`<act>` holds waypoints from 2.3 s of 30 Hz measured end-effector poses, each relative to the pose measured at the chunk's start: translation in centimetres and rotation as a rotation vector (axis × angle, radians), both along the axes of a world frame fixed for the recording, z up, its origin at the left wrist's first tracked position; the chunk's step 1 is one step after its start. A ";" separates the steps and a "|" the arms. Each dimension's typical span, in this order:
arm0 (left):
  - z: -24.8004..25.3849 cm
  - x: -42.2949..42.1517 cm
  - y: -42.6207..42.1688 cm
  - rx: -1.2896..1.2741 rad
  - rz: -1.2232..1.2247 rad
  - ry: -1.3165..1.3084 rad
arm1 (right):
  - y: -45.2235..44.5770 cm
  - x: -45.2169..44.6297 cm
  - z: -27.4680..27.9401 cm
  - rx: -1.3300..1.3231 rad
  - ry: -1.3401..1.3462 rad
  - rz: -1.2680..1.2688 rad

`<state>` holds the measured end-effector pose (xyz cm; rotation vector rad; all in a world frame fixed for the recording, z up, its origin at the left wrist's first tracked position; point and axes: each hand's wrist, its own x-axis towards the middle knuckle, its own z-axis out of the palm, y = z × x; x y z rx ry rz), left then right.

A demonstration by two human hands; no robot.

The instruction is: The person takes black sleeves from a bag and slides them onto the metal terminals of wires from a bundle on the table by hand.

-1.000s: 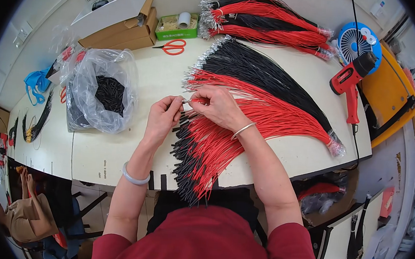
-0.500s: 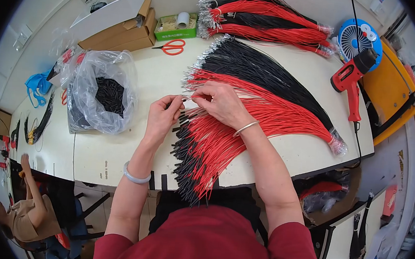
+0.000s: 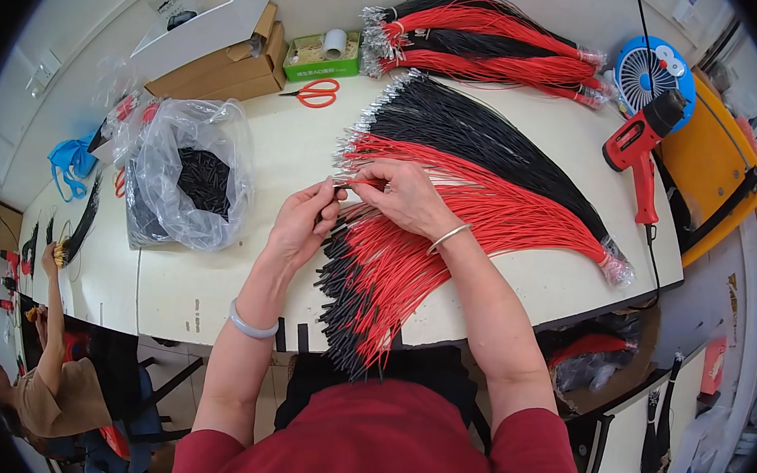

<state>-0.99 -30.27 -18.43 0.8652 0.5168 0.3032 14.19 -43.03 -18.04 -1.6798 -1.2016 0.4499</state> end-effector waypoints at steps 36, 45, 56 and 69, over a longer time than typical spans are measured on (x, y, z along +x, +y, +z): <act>-1.0 -0.2 0.2 0.106 0.006 0.035 | 0.3 -0.8 -0.1 0.090 0.040 -0.013; -0.9 -0.3 0.2 0.279 -0.046 0.140 | -0.1 -0.2 0.1 0.052 -0.170 0.018; -0.5 -0.1 0.0 0.401 -0.046 0.203 | 0.1 0.2 -0.4 0.150 -0.237 0.039; -1.0 -0.2 1.1 -0.071 -0.083 -0.014 | 0.2 0.3 -0.7 0.113 -0.040 0.055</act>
